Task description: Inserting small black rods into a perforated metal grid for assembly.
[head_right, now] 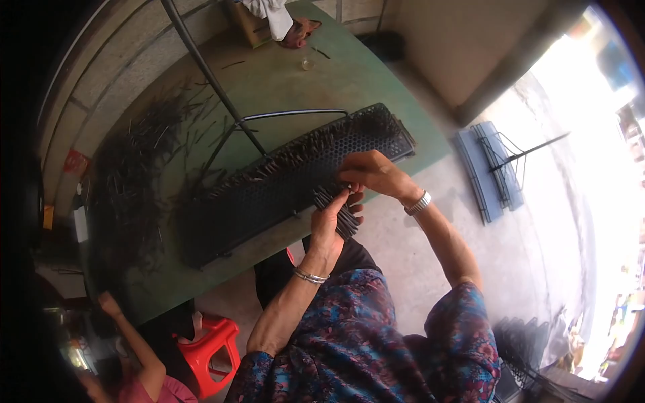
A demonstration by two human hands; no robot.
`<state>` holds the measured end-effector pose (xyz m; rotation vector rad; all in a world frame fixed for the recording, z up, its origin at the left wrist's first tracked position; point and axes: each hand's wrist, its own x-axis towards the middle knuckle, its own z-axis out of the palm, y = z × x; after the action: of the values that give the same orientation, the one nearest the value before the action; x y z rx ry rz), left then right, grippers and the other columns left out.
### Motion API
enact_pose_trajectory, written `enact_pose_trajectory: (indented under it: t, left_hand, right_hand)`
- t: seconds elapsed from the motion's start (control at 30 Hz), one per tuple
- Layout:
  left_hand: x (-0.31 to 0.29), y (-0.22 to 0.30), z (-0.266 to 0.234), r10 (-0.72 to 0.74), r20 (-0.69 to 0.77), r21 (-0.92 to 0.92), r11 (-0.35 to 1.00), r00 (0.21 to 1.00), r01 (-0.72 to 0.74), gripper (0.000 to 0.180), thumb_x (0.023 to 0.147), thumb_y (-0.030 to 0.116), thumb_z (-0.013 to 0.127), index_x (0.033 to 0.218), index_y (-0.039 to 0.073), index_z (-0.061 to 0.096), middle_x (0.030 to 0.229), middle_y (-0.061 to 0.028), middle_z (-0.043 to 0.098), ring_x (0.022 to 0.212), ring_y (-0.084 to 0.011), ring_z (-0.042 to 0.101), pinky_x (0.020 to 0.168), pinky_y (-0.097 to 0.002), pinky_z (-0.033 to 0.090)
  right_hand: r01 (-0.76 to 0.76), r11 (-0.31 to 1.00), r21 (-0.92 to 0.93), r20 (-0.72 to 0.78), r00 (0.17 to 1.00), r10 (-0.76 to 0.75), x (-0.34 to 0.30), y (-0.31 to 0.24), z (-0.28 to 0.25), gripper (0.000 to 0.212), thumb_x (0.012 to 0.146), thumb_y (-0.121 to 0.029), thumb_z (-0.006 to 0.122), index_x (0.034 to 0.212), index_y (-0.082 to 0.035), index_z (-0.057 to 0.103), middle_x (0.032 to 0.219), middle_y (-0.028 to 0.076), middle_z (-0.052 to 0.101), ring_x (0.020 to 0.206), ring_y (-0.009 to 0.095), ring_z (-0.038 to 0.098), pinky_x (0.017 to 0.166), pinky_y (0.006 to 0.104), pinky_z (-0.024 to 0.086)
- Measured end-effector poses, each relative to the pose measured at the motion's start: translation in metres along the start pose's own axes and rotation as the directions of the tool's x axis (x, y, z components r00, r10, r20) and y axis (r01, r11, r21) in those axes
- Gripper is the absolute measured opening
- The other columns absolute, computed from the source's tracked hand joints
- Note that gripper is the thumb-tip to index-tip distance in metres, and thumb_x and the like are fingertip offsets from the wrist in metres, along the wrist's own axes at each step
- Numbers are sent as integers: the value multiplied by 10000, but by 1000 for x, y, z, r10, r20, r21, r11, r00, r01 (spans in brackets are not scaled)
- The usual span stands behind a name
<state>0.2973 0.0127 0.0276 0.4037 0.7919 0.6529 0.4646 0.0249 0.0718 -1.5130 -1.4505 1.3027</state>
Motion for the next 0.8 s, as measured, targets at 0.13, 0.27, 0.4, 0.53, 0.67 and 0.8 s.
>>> enact_pose_trajectory:
  t: [0.13,0.27,0.4,0.53,0.67,0.8]
  left_hand:
    - [4,-5,-3,-41,-22,-42,998,999,40,213,934,246,629,1097,109,631,1011,-60,691,878,-157,647,689,-355,548]
    - [4,-3,-9,-136,-25,-145,981,990,131,225,941,276,620,1125,151,583,1044,-80,672,915,-206,644,755,-435,561]
    - [12,-11,-12,-187,60,-180,964,981,195,199,958,292,594,1128,196,555,1055,-106,653,937,-250,639,817,-497,550]
    - [14,-14,-12,-200,71,-239,948,977,211,171,963,280,586,1109,191,570,1032,-113,655,918,-243,640,836,-500,543]
    - [14,-15,-13,-192,51,-213,957,980,199,162,963,267,583,1104,185,575,1021,-118,655,905,-234,638,839,-495,543]
    - [14,-15,-13,-197,36,-222,954,980,200,170,966,260,577,1113,175,574,1017,-123,654,903,-229,637,835,-488,544]
  right_hand:
    - [20,1000,22,-72,997,-19,-4,-1,-1,156,912,-119,611,962,27,635,760,61,649,694,113,640,631,273,528]
    - [122,988,-100,-463,873,-155,-2,-22,-13,119,916,-68,580,969,26,629,757,79,664,699,121,663,649,269,533]
    - [200,925,-323,-548,758,-355,18,-10,-38,123,914,-67,573,983,18,630,771,77,677,728,138,673,687,273,526]
    - [205,900,-385,-533,747,-398,39,-1,-48,125,916,-77,574,984,10,633,780,78,681,746,135,675,708,272,516]
    - [258,894,-367,-486,766,-421,51,8,-51,125,916,-79,575,994,-2,634,784,81,679,756,142,679,712,272,510]
    - [295,847,-442,-420,766,-486,52,7,-55,125,920,-82,569,1001,-10,632,792,90,671,752,158,681,706,279,509]
